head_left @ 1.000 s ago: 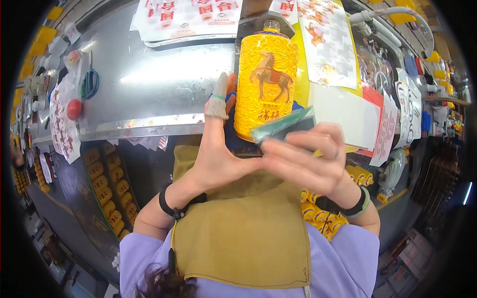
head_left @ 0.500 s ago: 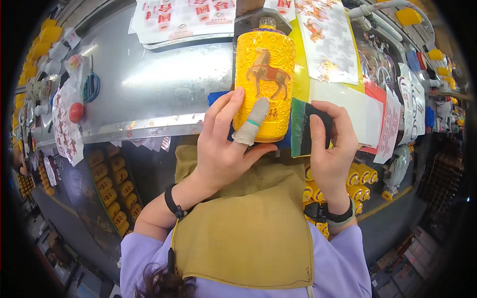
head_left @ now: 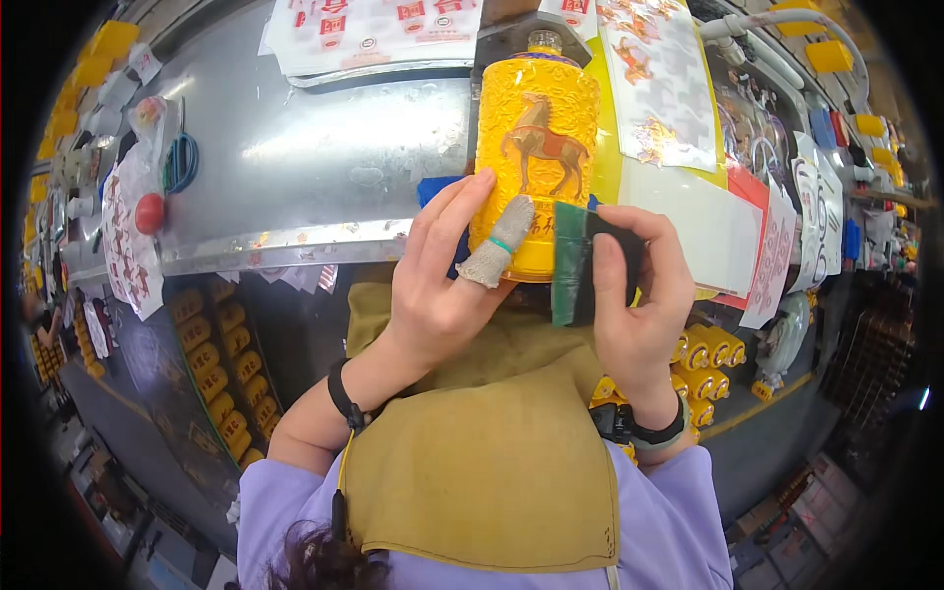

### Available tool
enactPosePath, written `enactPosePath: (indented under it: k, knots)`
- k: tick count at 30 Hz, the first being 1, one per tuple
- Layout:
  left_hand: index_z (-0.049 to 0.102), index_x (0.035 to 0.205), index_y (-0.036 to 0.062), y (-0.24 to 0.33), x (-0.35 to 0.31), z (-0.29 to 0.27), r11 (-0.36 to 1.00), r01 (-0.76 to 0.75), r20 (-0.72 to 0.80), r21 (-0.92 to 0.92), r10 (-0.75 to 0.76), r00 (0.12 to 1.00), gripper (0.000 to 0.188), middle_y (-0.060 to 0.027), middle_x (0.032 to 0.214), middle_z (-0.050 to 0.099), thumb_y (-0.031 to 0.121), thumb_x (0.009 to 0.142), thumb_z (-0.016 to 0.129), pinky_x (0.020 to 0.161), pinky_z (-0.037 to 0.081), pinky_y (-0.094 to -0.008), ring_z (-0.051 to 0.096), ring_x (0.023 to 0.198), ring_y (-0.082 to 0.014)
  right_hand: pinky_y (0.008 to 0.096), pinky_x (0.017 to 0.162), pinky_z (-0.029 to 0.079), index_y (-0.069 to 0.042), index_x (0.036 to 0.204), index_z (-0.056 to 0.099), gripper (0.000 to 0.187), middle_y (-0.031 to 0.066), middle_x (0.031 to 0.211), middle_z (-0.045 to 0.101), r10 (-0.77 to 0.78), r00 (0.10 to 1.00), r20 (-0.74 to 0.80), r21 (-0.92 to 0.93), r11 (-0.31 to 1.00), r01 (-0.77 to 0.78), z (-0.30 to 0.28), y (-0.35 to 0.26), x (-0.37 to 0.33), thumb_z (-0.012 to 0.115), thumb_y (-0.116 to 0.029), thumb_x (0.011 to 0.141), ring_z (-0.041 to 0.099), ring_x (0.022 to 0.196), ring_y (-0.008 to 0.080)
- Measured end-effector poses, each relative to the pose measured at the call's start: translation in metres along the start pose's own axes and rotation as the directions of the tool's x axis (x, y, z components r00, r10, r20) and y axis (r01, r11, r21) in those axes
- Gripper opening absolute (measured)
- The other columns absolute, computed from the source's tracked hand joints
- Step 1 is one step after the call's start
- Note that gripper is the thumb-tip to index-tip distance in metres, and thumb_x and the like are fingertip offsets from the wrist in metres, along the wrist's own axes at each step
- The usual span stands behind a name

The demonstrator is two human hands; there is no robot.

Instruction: Applying gold decals or labels to yellow ceramic jars using a squeegee and sponge.

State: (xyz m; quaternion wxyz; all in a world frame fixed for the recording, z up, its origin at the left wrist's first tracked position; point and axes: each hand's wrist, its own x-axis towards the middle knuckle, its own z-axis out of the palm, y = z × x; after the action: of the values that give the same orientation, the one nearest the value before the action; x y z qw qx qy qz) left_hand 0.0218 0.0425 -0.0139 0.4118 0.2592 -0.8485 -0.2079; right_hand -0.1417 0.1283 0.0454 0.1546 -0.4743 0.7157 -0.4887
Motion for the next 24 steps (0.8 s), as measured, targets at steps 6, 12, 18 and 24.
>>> enactPosePath:
  k: [6, 12, 18, 24]
  knots:
    - [0.069, 0.119, -0.0027, -0.010, -0.003, 0.000, 0.995, 0.038, -0.040, -0.091, -0.042, 0.998, 0.060, -0.0191, 0.133, 0.061, -0.002, 0.060, 0.082, 0.094, 0.053, -0.0432, 0.062, 0.115, -0.0381, 0.0353, 0.073, 0.051, 0.001, 0.109, 0.065, 0.018, 0.0153, 0.100, 0.063, -0.178, 0.982, 0.068, -0.308, 0.932, 0.190, -0.021, 0.002, 0.024, 0.064, 0.004, 0.092, 0.064, 0.083, 0.0292]
    - [0.061, 0.131, -0.0053, -0.012, -0.003, -0.004, 0.973, 0.110, -0.010, -0.205, -0.115, 0.993, 0.070, -0.0202, 0.135, 0.059, 0.002, 0.067, 0.087, 0.099, 0.051, -0.0403, 0.062, 0.119, -0.0343, 0.0390, 0.074, 0.051, -0.002, 0.111, 0.066, 0.030, 0.0118, 0.096, 0.068, -0.380, 0.856, 0.350, -0.160, 0.876, 0.455, -0.009, -0.028, 0.057, 0.073, 0.000, 0.081, 0.063, 0.083, 0.0309]
    - [0.057, 0.135, -0.0043, -0.010, -0.006, -0.003, 0.956, 0.139, -0.040, -0.259, -0.154, 0.987, 0.073, -0.0196, 0.135, 0.060, 0.004, 0.069, 0.088, 0.100, 0.051, -0.0387, 0.062, 0.119, -0.0331, 0.0342, 0.073, 0.047, -0.008, 0.105, 0.071, 0.029, 0.0037, 0.097, 0.072, -0.606, 0.706, 0.366, -0.326, 0.628, 0.707, -0.009, -0.020, 0.081, 0.072, -0.001, 0.076, 0.059, 0.079, 0.0224]
    - [0.056, 0.136, -0.0042, -0.014, -0.011, 0.002, 0.951, 0.162, -0.034, -0.263, -0.177, 0.984, 0.078, -0.0198, 0.132, 0.060, 0.001, 0.065, 0.087, 0.098, 0.051, -0.0414, 0.061, 0.117, -0.0355, 0.0266, 0.070, 0.038, -0.020, 0.101, 0.074, 0.033, -0.0083, 0.101, 0.072, -0.783, 0.446, 0.434, -0.150, 0.425, 0.893, -0.015, -0.003, 0.028, 0.072, -0.018, 0.068, 0.052, 0.078, 0.0119]
